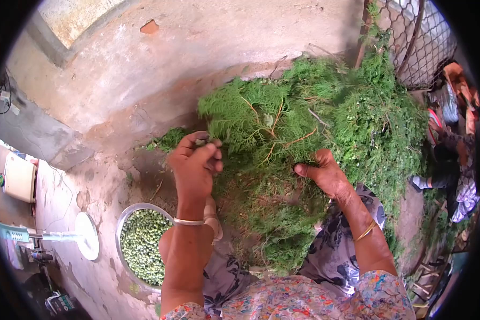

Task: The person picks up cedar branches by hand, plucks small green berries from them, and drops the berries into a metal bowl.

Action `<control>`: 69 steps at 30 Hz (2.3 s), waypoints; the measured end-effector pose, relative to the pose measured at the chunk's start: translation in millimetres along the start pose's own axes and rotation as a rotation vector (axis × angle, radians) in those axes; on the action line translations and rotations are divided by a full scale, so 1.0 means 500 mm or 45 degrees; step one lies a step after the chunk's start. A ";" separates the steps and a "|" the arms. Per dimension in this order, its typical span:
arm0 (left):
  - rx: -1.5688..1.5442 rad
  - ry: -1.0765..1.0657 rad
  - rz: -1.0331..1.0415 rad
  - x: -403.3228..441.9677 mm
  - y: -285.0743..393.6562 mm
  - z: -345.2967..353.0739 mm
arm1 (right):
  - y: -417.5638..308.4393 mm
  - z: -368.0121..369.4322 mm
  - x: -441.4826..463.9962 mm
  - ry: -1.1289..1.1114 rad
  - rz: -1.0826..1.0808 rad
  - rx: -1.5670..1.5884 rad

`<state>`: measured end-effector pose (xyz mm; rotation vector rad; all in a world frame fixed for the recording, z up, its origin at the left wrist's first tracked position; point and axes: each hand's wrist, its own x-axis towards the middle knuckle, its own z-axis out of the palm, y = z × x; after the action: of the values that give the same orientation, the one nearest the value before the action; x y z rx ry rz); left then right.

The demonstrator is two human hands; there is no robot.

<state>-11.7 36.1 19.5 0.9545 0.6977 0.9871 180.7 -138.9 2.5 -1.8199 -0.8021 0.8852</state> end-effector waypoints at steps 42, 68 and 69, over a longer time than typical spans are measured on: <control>-0.165 -0.383 -0.549 -0.066 -0.105 0.061 | -0.033 0.060 -0.006 -0.033 -0.091 0.750; -0.015 -0.543 -0.785 -0.082 -0.114 0.074 | -0.020 0.049 -0.003 -0.151 -0.136 0.297; 0.005 -0.518 -0.780 -0.083 -0.115 0.074 | -0.020 0.056 -0.004 -0.137 -0.202 0.337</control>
<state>24.1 -27.3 -13.5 0.8347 0.5898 0.2405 154.7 -124.2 3.6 -1.4683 -0.8416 0.9439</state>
